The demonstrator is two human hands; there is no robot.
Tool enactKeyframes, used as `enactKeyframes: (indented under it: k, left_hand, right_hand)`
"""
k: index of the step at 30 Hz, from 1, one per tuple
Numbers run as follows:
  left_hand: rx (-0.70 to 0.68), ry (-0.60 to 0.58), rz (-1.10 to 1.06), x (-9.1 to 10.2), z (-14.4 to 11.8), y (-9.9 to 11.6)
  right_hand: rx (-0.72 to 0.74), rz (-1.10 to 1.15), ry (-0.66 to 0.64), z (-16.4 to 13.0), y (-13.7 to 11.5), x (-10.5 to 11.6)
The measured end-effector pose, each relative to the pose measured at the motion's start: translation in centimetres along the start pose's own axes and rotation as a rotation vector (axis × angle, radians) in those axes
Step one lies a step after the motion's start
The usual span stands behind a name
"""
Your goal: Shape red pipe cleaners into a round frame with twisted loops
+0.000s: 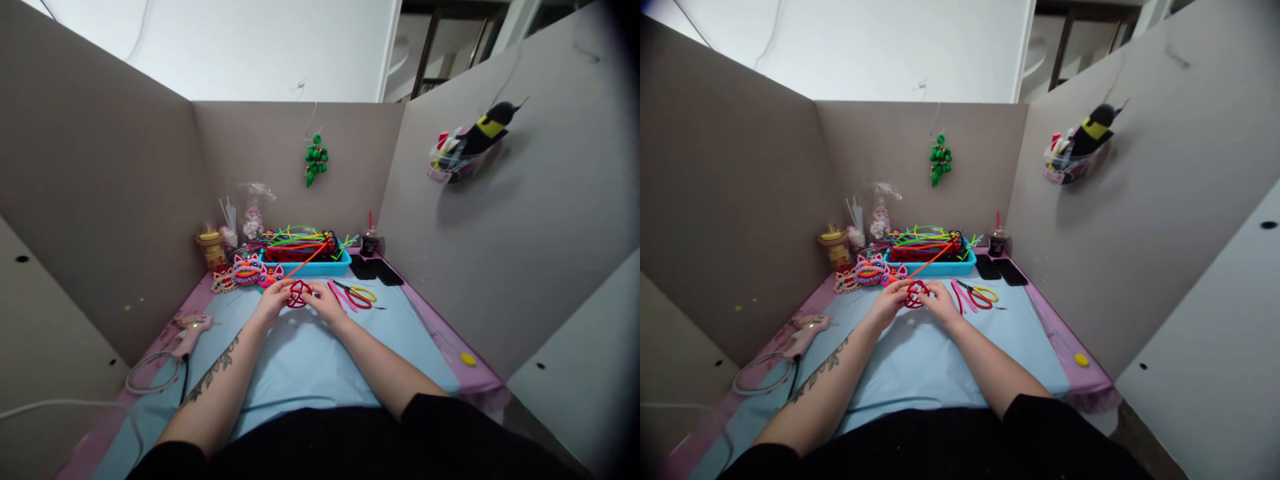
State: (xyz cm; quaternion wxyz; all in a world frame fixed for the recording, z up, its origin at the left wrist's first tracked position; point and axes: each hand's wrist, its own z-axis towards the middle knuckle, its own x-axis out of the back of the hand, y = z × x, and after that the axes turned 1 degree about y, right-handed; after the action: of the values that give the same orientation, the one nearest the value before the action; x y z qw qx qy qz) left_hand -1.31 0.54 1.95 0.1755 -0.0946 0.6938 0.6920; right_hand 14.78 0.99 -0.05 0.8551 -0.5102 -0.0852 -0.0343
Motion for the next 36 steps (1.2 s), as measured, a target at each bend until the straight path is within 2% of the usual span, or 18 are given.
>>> enactKeyframes:
  k: [9, 16, 20, 24, 28, 31, 34, 36]
  left_hand:
    - [0.116, -0.182, -0.055, 0.3, 0.2, -0.8]
    - [0.063, -0.176, -0.009, -0.6, -0.5, -0.5]
    - [0.033, -0.105, 0.043, -0.9, -0.6, -0.7]
    - [0.078, -0.028, -0.005, -0.6, -0.2, -0.6]
    - [0.213, 0.0, -0.195, 0.2, 0.1, 0.3]
    - [0.382, -0.109, -0.288, 0.7, 0.1, 0.8]
    - [0.526, -0.225, -0.266, 0.8, -0.3, 0.8]
    - [0.562, -0.247, -0.221, 0.7, -0.5, 0.6]
  right_hand:
    - [0.01, -0.069, 0.155, -0.2, -0.8, -0.1]
    - [0.071, -0.141, 0.169, -0.3, -0.8, -0.2]
    - [0.088, -0.146, 0.151, -0.5, -0.9, -0.4]
    - [0.064, -0.058, 0.067, -0.4, -0.7, -0.3]
    - [0.023, 0.148, 0.055, 0.2, -0.8, 0.9]
    - [0.037, 0.161, 0.007, 0.4, -1.4, 1.8]
    - [0.155, 0.143, -0.181, 0.2, -2.4, 2.2]
    - [0.234, 0.123, -0.314, -0.1, -2.9, 2.1]
